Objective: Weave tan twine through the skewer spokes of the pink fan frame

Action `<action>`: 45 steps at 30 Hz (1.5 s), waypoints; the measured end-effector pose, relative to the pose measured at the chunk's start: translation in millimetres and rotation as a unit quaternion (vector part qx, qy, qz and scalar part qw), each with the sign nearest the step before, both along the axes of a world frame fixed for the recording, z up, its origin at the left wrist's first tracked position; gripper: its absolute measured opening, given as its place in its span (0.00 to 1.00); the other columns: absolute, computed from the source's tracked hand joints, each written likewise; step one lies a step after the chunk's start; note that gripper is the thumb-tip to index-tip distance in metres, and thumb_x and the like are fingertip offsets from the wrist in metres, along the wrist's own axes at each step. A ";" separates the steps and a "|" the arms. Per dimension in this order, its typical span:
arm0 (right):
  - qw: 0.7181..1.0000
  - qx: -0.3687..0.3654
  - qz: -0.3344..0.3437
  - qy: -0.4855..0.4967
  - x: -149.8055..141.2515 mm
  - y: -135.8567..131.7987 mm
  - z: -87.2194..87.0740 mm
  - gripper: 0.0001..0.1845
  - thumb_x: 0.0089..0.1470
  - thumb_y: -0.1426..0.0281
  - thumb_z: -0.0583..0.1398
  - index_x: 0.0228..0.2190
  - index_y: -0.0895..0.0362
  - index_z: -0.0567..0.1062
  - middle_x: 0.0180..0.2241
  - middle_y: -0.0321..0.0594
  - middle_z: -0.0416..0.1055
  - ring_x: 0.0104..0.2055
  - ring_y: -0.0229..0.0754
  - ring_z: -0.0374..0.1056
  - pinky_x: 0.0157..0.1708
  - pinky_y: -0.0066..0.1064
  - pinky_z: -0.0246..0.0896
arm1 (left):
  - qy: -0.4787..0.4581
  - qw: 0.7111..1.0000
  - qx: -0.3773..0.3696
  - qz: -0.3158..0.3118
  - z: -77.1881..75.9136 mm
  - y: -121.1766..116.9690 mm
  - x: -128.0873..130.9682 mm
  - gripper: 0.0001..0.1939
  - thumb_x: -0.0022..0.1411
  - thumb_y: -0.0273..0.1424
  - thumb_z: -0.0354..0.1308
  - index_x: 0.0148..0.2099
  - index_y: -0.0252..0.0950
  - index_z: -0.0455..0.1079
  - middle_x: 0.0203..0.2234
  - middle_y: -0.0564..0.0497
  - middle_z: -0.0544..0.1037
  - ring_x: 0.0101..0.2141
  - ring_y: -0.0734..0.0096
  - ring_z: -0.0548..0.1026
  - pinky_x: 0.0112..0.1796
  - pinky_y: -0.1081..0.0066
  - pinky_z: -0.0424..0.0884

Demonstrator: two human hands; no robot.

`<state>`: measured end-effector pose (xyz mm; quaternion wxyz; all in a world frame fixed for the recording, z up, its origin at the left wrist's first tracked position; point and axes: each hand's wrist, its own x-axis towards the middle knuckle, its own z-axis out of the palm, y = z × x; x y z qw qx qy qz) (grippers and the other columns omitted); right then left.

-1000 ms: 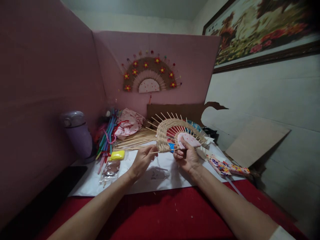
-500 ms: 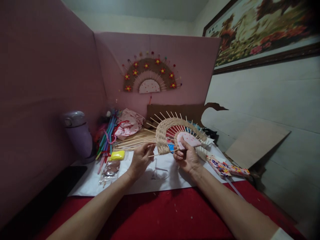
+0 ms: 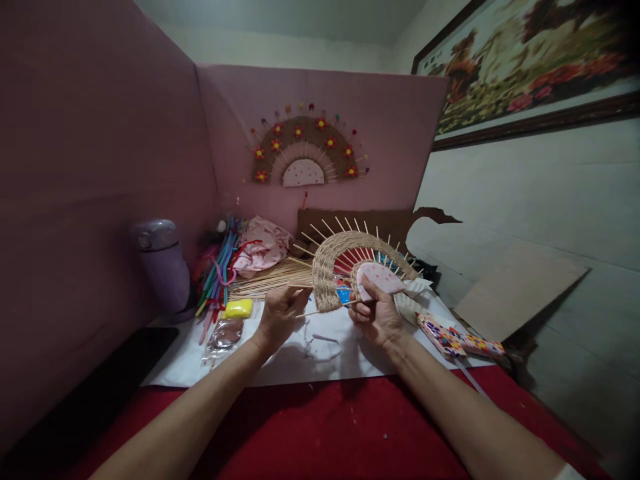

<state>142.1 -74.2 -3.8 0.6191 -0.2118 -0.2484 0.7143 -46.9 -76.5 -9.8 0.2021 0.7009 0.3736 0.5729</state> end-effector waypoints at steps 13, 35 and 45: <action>1.000 0.010 -0.003 0.016 -1.3 -0.3 -1.6 0.10 0.45 0.69 0.62 0.24 0.58 0.64 0.16 0.34 0.68 0.10 0.26 0.52 0.08 0.17 0.46 | -0.129 0.981 -0.114 -0.090 3.8 -0.8 4.3 0.14 0.52 0.40 0.59 0.34 0.34 0.71 0.17 0.54 0.71 0.14 0.78 0.66 0.17 0.76 0.62; 0.997 0.057 -0.060 -0.009 -21.3 -13.1 -0.1 0.18 0.36 0.64 0.69 0.22 0.58 0.67 0.17 0.29 0.66 0.18 0.31 0.63 0.17 0.22 0.60 | -0.339 0.865 -0.306 -0.207 13.2 -12.7 19.8 0.16 0.44 0.37 0.66 0.28 0.32 0.65 0.19 0.56 0.67 0.19 0.84 0.62 0.21 0.79 0.56; 0.997 0.065 -0.043 -0.009 -21.6 -15.3 0.9 0.14 0.38 0.65 0.68 0.23 0.58 0.70 0.18 0.31 0.68 0.18 0.31 0.63 0.18 0.21 0.60 | -0.286 0.878 -0.318 -0.216 13.6 -11.3 18.0 0.13 0.49 0.35 0.63 0.23 0.31 0.64 0.16 0.56 0.64 0.16 0.84 0.57 0.17 0.77 0.46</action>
